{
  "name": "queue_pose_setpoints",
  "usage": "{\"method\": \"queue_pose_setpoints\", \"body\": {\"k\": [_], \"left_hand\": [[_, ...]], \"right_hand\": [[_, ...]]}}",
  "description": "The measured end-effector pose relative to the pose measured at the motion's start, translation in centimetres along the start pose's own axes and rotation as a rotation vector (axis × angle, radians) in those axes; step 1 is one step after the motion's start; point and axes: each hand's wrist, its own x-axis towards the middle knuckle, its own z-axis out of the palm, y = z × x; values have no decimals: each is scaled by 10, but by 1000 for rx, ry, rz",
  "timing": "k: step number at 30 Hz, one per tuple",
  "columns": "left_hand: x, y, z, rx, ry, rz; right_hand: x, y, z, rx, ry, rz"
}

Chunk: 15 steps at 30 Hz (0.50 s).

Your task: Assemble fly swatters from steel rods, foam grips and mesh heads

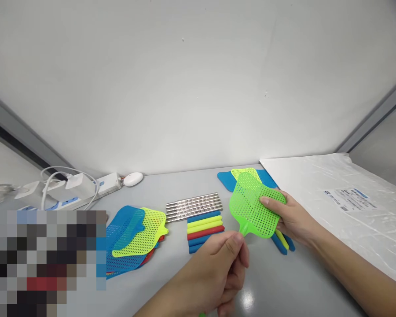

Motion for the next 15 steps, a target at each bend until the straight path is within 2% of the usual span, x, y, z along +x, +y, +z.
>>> {"method": "queue_pose_setpoints", "body": {"k": [3,5,8,12,15], "left_hand": [[2,4,-2,22,26,52],[5,6,-6,-31,22,120],[8,10,-12,-244,59,274],[14,12,-18,-547,194,509],[22,6,-16,-646,195,576]], "right_hand": [[1,2,4,61,-9,19],[1,7,7,26,-98,-11],[-2,16,12,-87,-206,-105],[-13,26,22,-280,-245,-194],[-23,33,35,-333,-281,-198]]}}
